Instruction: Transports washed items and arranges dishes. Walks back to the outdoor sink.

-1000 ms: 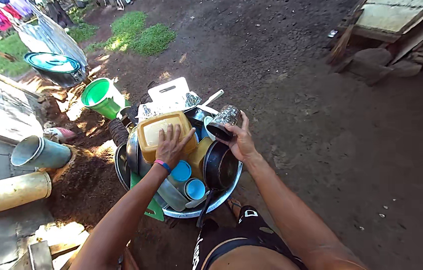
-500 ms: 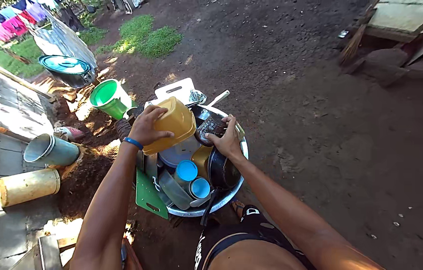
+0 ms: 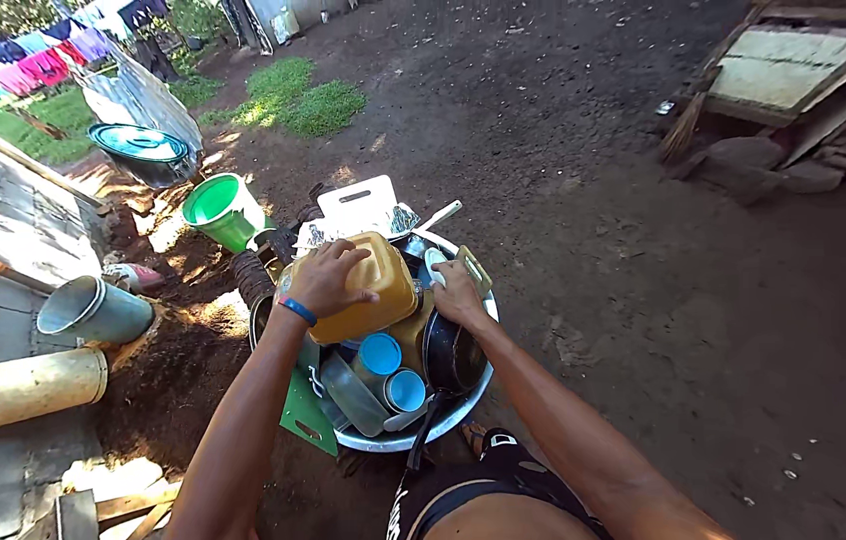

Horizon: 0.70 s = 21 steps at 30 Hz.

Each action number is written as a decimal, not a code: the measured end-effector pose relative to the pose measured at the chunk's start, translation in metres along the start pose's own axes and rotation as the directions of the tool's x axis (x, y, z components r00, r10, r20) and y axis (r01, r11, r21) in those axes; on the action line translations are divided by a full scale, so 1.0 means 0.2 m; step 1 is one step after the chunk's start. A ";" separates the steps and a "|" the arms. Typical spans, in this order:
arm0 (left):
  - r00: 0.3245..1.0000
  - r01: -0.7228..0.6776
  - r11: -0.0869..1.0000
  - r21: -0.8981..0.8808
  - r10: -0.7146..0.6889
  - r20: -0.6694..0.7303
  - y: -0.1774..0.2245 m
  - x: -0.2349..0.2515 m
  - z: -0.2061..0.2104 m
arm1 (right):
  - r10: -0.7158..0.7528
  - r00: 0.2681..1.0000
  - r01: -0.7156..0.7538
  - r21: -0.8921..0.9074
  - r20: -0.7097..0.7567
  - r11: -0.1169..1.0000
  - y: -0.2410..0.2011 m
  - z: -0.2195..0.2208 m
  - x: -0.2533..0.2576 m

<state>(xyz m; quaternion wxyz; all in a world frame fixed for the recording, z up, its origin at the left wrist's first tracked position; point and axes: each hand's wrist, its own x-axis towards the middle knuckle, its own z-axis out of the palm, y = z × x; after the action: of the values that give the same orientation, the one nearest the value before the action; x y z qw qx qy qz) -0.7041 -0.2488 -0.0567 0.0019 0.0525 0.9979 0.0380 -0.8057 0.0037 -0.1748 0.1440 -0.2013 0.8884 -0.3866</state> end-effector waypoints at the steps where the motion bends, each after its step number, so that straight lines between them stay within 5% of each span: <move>1: 1.000 0.011 1.000 0.020 -0.011 -0.006 0.02 -0.01 0.00 | 0.015 0.999 -0.013 0.032 -0.034 0.999 0.01 -0.02 0.00; 8: 0.992 0.113 0.990 0.081 -0.117 0.050 0.20 0.00 0.08 | 0.035 0.968 -0.010 -0.100 0.249 0.995 -0.02 -0.08 0.05; 15: 0.977 0.213 0.976 0.041 -0.213 -0.017 0.46 0.11 0.20 | 0.007 1.000 -0.006 -0.056 0.022 0.998 0.05 -0.06 0.14; 18: 0.966 0.228 0.973 0.018 -0.224 -0.133 0.51 0.04 0.15 | -0.016 0.982 0.021 0.026 -0.188 0.999 0.09 -0.08 0.08; 21: 0.954 0.299 0.954 0.026 -0.299 -0.010 0.49 0.00 0.13 | -0.082 0.971 0.117 0.151 -0.223 0.982 0.06 -0.09 0.02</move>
<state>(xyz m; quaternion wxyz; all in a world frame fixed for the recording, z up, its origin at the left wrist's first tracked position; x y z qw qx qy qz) -0.6941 -0.1497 -0.0744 0.0037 -0.0989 0.9948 0.0240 -0.8191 0.0200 -0.1723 0.0429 -0.1900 0.8530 -0.4841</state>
